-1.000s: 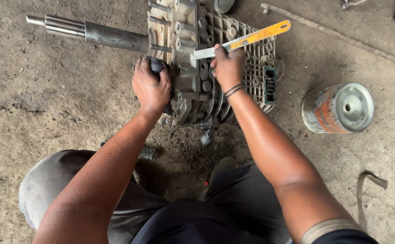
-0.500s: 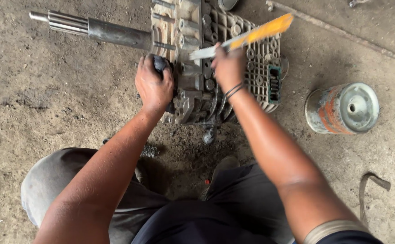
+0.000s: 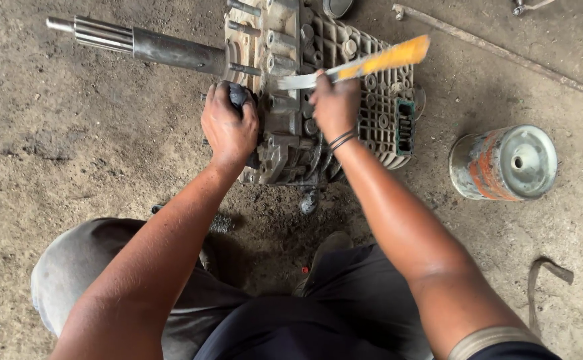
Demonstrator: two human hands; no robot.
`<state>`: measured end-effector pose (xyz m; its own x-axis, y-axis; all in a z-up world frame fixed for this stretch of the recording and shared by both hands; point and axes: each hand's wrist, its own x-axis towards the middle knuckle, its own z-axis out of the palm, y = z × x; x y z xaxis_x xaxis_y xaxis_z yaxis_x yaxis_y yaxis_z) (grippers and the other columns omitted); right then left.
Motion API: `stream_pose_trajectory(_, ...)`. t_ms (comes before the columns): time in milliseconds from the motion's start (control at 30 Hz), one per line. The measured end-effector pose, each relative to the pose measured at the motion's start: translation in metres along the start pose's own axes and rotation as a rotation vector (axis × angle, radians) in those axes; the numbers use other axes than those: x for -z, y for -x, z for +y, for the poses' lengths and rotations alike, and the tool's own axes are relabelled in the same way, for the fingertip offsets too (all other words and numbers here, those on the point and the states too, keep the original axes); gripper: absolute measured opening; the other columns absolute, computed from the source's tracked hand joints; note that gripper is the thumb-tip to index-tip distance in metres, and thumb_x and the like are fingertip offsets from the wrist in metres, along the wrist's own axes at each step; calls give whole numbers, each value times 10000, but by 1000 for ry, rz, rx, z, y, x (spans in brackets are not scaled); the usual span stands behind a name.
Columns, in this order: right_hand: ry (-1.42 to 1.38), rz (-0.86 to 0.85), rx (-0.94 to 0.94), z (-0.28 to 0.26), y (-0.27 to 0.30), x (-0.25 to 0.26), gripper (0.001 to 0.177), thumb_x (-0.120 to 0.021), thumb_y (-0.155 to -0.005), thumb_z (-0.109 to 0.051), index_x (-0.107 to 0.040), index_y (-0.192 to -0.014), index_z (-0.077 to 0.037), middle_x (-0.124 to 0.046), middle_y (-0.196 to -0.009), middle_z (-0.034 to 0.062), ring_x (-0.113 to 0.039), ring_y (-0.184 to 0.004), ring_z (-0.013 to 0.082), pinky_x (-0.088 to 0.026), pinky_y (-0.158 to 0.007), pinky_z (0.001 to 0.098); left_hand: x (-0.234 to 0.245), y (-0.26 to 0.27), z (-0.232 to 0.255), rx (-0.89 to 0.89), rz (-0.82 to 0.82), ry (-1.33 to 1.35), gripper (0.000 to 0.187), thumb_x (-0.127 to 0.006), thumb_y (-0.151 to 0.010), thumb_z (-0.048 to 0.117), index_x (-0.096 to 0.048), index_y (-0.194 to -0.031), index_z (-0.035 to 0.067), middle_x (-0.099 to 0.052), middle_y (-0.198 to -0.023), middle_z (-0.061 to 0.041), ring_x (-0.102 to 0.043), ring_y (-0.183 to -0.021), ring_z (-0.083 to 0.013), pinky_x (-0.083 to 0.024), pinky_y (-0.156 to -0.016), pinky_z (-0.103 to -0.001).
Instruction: The person scrubs and wipes a disassembled engine block using a wire brush and a rag. They repeatedly scrub the surface and wipe away residue, focusing on the top and side areas of the engine.
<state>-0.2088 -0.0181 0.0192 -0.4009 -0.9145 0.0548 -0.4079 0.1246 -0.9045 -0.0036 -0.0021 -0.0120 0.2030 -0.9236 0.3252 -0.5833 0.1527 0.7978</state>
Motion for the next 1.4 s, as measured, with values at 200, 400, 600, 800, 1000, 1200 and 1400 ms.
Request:
stream_pose_trajectory(200, 103, -17, 10, -14, -13, 16, 234, -632, -1008, -219, -669, -847, -53, -660, -582, 18, -583, -394, 102, -467, -348, 261, -1, 0, -2, 174, -140, 37, 290, -625, -868, 40, -633, -1131, -81, -672, -972, -186, -699, -790, -287, -604, -733, -413)
stream_pose_trajectory(400, 286, -4, 293, -29, 7, 5, 205, -690, -986, -171, -718, -857, -14, -711, -645, 35, -689, -537, 155, -530, -536, 321, -5, 3, -8, 89, -76, 25, 355, -634, -861, 77, -629, -1169, -99, -665, -978, -209, -690, -776, -295, -610, -726, -424)
stream_pose_trajectory(600, -2, -188, 344, -36, -7, 18, 148, -612, -1006, -59, -726, -1066, 16, -760, -954, 109, -725, -880, 186, -566, -803, 303, 3, 2, 1, 76, -68, 2, 355, -656, -831, 98, -638, -1127, -97, -667, -985, -220, -676, -840, -332, -571, -809, -476)
stream_pose_trajectory(800, -339, -284, 437, -42, -7, 19, 201, -473, -1002, 25, -650, -1095, 4, -734, -1004, 114, -727, -950, 206, -624, -925, 358, -6, 0, -3, 342, -124, 250, 266, -565, -915, 139, -649, -1102, -32, -701, -981, -153, -702, -841, -279, -585, -829, -418)
stream_pose_trajectory(1000, -617, -272, 212, -51, 2, 26, 85, -549, -991, -43, -626, -1015, -17, -568, -780, 39, -518, -643, 140, -483, -615, 318, -11, -6, -1, 710, -55, 521, 250, -582, -938, 210, -688, -1025, 0, -757, -976, -162, -735, -895, -276, -577, -906, -402)
stream_pose_trajectory(1200, -571, -245, 85, -70, 1, 27, 390, -595, -1075, -405, -641, -1080, -18, -548, -768, 32, -503, -659, 137, -427, -609, 288, -5, -2, 5, 533, 10, 391, 354, -637, -923, 184, -648, -1169, -70, -722, -1037, -241, -704, -963, -351, -526, -934, -442)
stream_pose_trajectory(1400, -660, -288, -72, -98, -5, 25, 723, -462, -971, -724, -655, -1080, -36, -603, -740, 53, -549, -658, 156, -445, -599, 298, 4, 1, 5, 422, -99, 332, 368, -575, -941, 115, -573, -1224, -121, -674, -1055, -230, -706, -988, -353, -543, -951, -452)
